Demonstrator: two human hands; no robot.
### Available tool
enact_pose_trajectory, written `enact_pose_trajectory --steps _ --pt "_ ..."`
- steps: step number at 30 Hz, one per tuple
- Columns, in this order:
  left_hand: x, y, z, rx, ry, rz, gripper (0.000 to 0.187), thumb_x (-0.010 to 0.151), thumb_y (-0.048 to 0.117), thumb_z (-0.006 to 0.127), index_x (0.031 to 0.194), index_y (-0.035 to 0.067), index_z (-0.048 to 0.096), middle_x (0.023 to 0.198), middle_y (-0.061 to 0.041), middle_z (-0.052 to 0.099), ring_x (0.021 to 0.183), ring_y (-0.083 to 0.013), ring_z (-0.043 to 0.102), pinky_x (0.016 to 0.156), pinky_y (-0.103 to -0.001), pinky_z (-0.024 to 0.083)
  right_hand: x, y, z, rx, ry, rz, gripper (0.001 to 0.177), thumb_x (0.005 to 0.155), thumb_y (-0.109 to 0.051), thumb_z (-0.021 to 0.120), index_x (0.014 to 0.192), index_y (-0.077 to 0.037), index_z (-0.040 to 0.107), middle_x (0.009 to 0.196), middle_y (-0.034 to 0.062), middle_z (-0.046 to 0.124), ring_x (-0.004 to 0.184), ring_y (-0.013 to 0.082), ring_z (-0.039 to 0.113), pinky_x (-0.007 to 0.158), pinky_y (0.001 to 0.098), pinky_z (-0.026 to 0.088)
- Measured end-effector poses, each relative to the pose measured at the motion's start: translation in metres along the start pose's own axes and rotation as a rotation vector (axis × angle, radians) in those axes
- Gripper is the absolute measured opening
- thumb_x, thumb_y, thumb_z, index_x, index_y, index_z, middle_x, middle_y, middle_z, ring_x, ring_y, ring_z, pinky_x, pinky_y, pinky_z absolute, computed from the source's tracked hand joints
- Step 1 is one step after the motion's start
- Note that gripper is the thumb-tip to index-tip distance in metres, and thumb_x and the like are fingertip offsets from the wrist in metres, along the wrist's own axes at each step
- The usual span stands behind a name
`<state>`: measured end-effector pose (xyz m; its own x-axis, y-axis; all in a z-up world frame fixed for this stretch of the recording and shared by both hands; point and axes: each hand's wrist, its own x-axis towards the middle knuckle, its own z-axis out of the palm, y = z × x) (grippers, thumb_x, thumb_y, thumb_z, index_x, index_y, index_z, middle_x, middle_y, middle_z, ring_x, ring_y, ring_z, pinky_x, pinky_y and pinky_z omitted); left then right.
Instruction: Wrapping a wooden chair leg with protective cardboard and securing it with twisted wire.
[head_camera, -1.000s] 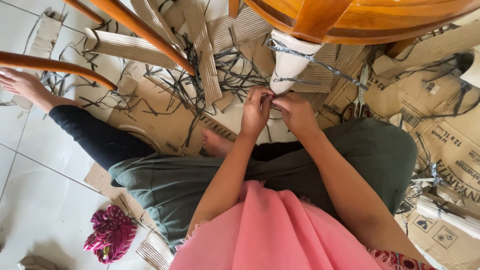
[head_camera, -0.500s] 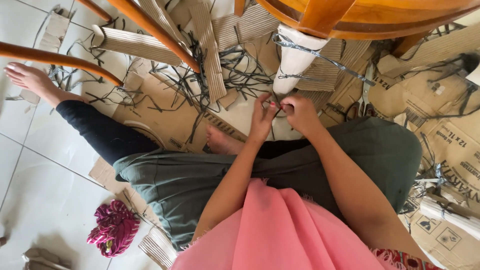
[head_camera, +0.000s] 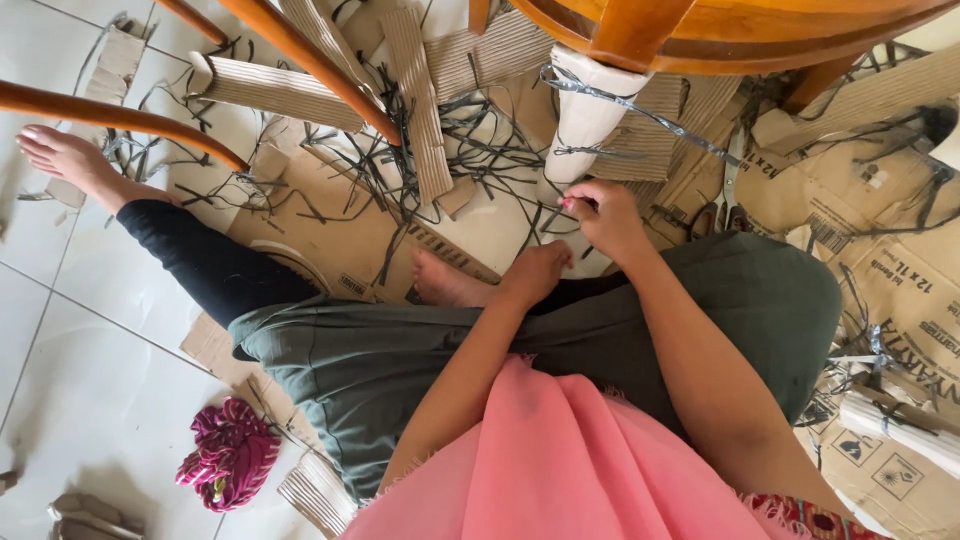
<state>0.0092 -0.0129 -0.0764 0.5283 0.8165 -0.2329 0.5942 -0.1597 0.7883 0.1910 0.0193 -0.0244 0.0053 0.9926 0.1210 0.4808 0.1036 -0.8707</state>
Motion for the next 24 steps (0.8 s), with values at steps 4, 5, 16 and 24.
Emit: enact_pose_trajectory --steps 4,5,16,24 --pt "-0.009 0.018 -0.025 0.094 0.107 -0.082 0.030 0.098 0.017 0.067 0.126 0.009 0.062 0.117 -0.017 0.073 0.107 -0.0338 0.071 0.089 -0.043 0.058 0.000 -0.014 -0.008 0.042 -0.025 0.087 0.011 0.095 -0.014 0.075 0.104 -0.010 0.080 0.089 0.0139 0.075 0.087 0.0300 0.072 0.080 0.0380 0.055" --pt "-0.012 0.042 -0.041 -0.161 0.147 -0.072 0.055 0.092 0.022 0.075 0.137 0.005 0.050 0.132 -0.024 0.062 0.120 -0.0409 0.063 0.097 -0.050 0.053 0.001 -0.014 -0.008 0.045 -0.018 0.078 0.011 0.094 -0.013 0.076 0.104 -0.009 0.080 0.089 0.0148 0.075 0.088 0.0327 0.072 0.080 0.0396 0.055" --pt "0.015 0.032 -0.055 -0.293 0.413 0.123 0.015 0.102 0.007 0.058 0.104 0.012 0.073 0.070 -0.003 0.076 0.054 -0.0146 0.069 0.056 -0.027 0.055 -0.006 -0.011 0.006 -0.100 -0.020 0.037 0.011 0.093 -0.004 0.074 0.100 -0.009 0.081 0.089 0.0132 0.077 0.088 0.0369 0.073 0.082 0.0448 0.057" --pt "0.029 0.027 -0.076 -0.087 0.588 0.138 0.025 0.101 0.008 0.057 0.080 0.016 0.068 0.057 0.002 0.068 0.050 -0.0136 0.064 0.056 -0.025 0.055 0.008 0.002 -0.006 -0.144 0.202 0.031 0.014 0.098 0.003 0.066 0.097 -0.008 0.074 0.086 0.0099 0.074 0.082 0.0337 0.072 0.076 0.0433 0.057"
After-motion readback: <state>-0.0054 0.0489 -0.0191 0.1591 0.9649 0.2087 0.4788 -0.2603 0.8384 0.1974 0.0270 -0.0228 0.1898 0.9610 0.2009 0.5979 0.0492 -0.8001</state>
